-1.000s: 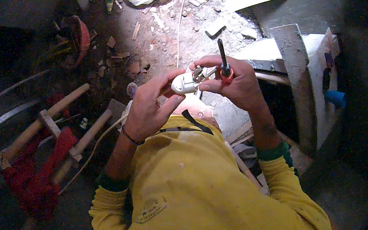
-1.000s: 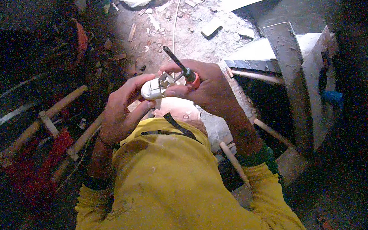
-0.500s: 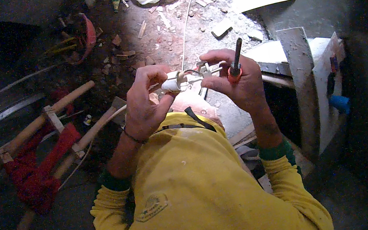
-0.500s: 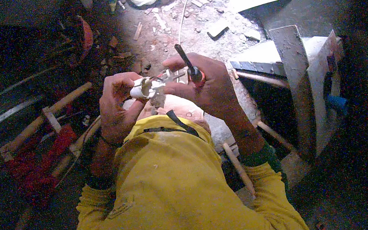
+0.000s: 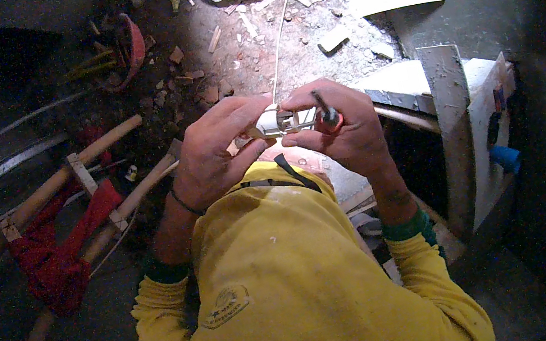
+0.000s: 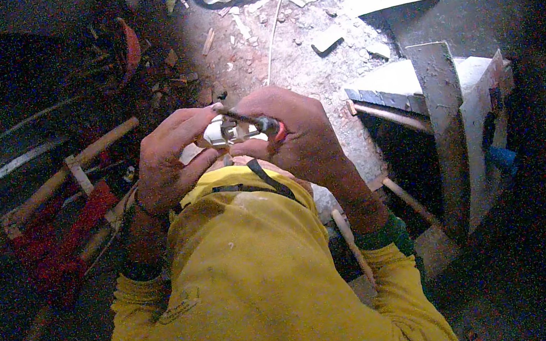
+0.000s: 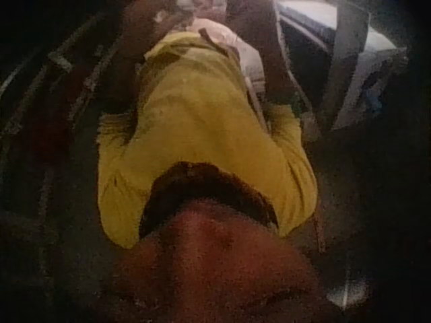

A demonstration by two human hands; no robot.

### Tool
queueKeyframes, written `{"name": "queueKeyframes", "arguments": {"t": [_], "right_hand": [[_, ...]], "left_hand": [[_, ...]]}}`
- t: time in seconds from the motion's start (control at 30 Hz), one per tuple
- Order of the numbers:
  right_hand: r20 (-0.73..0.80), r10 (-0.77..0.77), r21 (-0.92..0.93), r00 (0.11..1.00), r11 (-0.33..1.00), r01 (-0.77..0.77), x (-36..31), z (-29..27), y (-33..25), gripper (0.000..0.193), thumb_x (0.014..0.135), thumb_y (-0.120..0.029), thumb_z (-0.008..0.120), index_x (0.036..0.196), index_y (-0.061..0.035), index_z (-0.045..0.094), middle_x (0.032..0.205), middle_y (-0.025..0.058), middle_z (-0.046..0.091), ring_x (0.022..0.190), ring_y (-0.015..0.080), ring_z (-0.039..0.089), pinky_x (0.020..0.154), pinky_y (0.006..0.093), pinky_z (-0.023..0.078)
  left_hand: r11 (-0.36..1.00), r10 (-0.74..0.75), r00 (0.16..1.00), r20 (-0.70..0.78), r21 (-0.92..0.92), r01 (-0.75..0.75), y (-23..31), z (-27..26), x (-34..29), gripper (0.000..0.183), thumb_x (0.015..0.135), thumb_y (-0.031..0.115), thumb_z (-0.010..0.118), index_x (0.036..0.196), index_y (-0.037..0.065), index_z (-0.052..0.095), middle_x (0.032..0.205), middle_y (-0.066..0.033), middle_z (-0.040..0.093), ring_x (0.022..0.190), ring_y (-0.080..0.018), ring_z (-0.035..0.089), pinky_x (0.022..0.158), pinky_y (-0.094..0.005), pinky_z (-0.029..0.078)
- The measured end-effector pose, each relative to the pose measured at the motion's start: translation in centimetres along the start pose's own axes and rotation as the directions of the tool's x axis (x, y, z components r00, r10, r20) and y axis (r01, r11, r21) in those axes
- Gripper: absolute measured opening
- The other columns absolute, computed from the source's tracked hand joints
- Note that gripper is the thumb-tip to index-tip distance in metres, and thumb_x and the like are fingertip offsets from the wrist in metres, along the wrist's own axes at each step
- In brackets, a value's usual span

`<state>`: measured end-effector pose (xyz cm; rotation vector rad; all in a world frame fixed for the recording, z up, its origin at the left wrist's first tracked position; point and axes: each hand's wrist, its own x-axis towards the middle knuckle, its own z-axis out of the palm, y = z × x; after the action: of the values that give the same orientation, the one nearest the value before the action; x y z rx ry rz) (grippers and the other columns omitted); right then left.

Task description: The person uses a screwdriver to adjust screws on a small white electrical socket held in their hands. After completing the adjustment, the person walks through a construction area and pours a powdery substance from a bag into a metal basin.

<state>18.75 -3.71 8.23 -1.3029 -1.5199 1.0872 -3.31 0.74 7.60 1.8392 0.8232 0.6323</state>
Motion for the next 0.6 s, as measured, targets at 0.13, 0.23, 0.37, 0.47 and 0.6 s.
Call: {"name": "queueKeyframes", "arguments": {"t": [0.13, 0.23, 0.37, 0.47, 0.6], "right_hand": [[-0.012, 0.02, -0.008, 1.0, 1.0, -0.02, 0.2, 0.6, -0.4, 0.036, 0.07, -0.011, 0.085, 0.101, -0.0025, 0.07, 0.093, 0.0104, 0.071, 0.084, 0.0215, 0.069, 0.074, 0.0321, 0.054], [-0.012, 0.005, -0.017, 1.0, 1.0, -0.005, 0.4, 0.7, -0.5, 0.037, 0.071, -0.011, 0.085, 0.103, -0.0021, 0.07, 0.096, 0.0114, 0.071, 0.086, 0.0222, 0.069, 0.075, 0.032, 0.054], [-0.01, 0.062, -0.007, 0.998, 0.998, -0.063, 0.2, 0.7, -0.2, 0.04, 0.072, -0.013, 0.085, 0.108, -0.0018, 0.069, 0.099, 0.0133, 0.072, 0.088, 0.0224, 0.07, 0.077, 0.0319, 0.055], [-0.038, 0.033, 0.01, 0.999, 0.999, -0.032, 0.1, 1.0, 0.0, 0.04, 0.074, -0.016, 0.084, 0.109, -0.0015, 0.069, 0.098, 0.0138, 0.071, 0.089, 0.0216, 0.07, 0.078, 0.0319, 0.055], [-0.005, 0.072, -0.016, 0.997, 0.997, -0.072, 0.1, 0.7, -0.2, 0.038, 0.077, -0.017, 0.082, 0.109, -0.0005, 0.069, 0.098, 0.0124, 0.071, 0.088, 0.0176, 0.068, 0.076, 0.0302, 0.054]], "left_hand": [[0.999, -0.024, 0.998, 0.058, 0.035, 0.022, 0.0, -0.4, 0.0, 0.052, 0.078, 0.003, 0.072, 0.128, 0.003, 0.058, 0.113, -0.0192, 0.063, 0.097, -0.0329, 0.065, 0.083, -0.037, 0.053], [0.999, -0.029, 0.998, 0.054, 0.045, 0.026, 0.0, -0.8, 0.2, 0.051, 0.079, 0.004, 0.072, 0.128, 0.003, 0.057, 0.112, -0.019, 0.062, 0.098, -0.0341, 0.064, 0.083, -0.0374, 0.053], [0.997, -0.005, 1.0, 0.0, 0.076, 0.005, 0.0, -0.4, 0.2, 0.049, 0.079, 0.005, 0.072, 0.126, 0.004, 0.059, 0.111, -0.0172, 0.063, 0.097, -0.0341, 0.064, 0.083, -0.0387, 0.053], [0.984, 0.08, 0.995, -0.063, 0.167, -0.068, -0.4, 0.4, 0.1, 0.048, 0.078, 0.005, 0.073, 0.124, 0.004, 0.059, 0.11, -0.0164, 0.063, 0.098, -0.0344, 0.064, 0.083, -0.0394, 0.053], [0.985, 0.081, 0.997, -0.019, 0.151, -0.078, -0.4, 0.4, 0.4, 0.048, 0.077, 0.003, 0.072, 0.123, 0.003, 0.058, 0.109, -0.0165, 0.063, 0.098, -0.0345, 0.064, 0.083, -0.0397, 0.052]]}}
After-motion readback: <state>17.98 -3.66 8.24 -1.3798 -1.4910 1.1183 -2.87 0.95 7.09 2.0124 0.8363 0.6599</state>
